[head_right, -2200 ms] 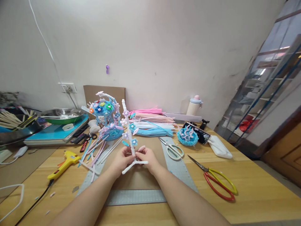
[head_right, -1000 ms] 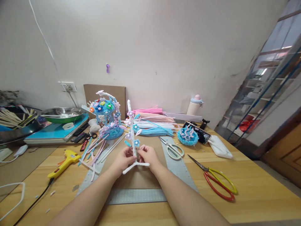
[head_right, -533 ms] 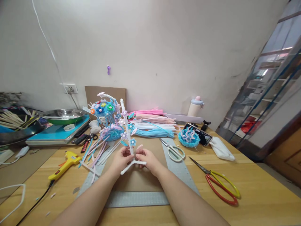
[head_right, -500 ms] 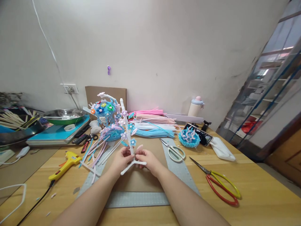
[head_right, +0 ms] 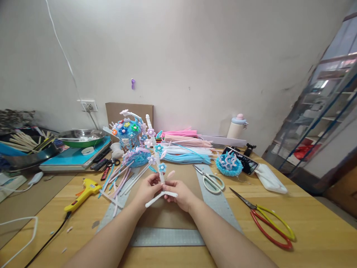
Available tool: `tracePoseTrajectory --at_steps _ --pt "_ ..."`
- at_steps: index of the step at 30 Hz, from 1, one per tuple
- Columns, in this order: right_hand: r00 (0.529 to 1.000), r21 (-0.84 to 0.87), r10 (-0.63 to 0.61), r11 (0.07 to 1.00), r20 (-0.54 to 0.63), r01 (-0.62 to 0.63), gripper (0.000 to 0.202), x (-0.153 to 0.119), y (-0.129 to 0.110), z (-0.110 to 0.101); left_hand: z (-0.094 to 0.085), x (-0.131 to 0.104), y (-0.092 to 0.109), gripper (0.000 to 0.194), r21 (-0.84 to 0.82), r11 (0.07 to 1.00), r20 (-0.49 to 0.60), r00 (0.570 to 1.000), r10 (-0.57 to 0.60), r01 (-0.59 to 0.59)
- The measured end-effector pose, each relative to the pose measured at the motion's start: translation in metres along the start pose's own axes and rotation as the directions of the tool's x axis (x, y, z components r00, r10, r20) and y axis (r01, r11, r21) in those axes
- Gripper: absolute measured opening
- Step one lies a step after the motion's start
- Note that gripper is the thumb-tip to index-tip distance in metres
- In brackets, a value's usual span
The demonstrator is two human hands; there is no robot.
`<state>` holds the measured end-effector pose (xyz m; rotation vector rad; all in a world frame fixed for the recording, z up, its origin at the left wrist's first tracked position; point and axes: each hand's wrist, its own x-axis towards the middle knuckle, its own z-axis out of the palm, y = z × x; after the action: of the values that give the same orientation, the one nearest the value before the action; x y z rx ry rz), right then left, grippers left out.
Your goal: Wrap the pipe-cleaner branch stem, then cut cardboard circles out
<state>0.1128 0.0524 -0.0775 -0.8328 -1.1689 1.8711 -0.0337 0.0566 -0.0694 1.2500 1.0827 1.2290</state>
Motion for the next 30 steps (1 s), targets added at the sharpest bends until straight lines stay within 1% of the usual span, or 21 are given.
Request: tracePoseTrajectory --at_steps 3,5,7,11,15,17,21,26,28,30 --pt "1.0 0.016 -0.019 1.0 -0.006 0.019 0.035 0.0 0.0 0.003 0.003 -0.001 0.005 0.039 -0.044 0.997 0.043 0.997 -0.057 0.059" --pt "1.0 0.019 -0.018 1.0 0.001 0.017 0.035 0.0 0.0 0.004 0.004 0.0 0.007 0.037 -0.067 0.994 0.053 0.995 -0.082 0.086" --pt "1.0 0.015 -0.013 1.0 0.008 0.013 0.036 0.0 -0.001 0.005 0.004 0.0 0.007 0.036 -0.083 0.992 0.032 0.996 -0.088 0.09" --pt "1.0 -0.001 -0.007 1.0 0.005 0.007 0.038 -0.001 0.0 0.004 0.0 0.003 0.006 0.037 -0.09 0.995 -0.074 0.996 -0.05 0.043" --pt "1.0 -0.029 0.013 0.999 0.01 -0.013 0.041 -0.001 0.001 0.005 -0.005 0.003 0.006 0.033 -0.053 0.998 -0.168 0.986 0.021 -0.03" --pt "1.0 -0.042 0.018 0.999 0.011 -0.018 0.041 -0.002 0.001 0.005 -0.006 0.002 0.007 0.03 -0.035 0.998 -0.186 0.981 0.048 -0.056" --pt "1.0 -0.06 0.022 0.998 0.015 -0.021 0.042 -0.001 0.002 0.006 -0.006 0.0 0.011 0.026 -0.014 0.996 -0.186 0.979 0.083 -0.087" --pt "0.999 -0.084 0.014 0.996 0.03 -0.011 0.045 0.0 0.004 0.004 0.0 -0.003 0.014 0.027 -0.017 0.996 -0.17 0.982 0.085 -0.089" --pt "0.999 -0.089 0.014 0.996 0.034 -0.011 0.046 0.0 0.005 0.003 0.001 -0.003 0.013 0.029 -0.024 0.996 -0.192 0.978 0.075 -0.082" --pt "0.999 -0.089 0.017 0.996 0.04 -0.014 0.047 0.0 0.006 0.002 0.0 -0.002 0.014 0.034 -0.033 0.996 -0.253 0.965 0.07 -0.081"
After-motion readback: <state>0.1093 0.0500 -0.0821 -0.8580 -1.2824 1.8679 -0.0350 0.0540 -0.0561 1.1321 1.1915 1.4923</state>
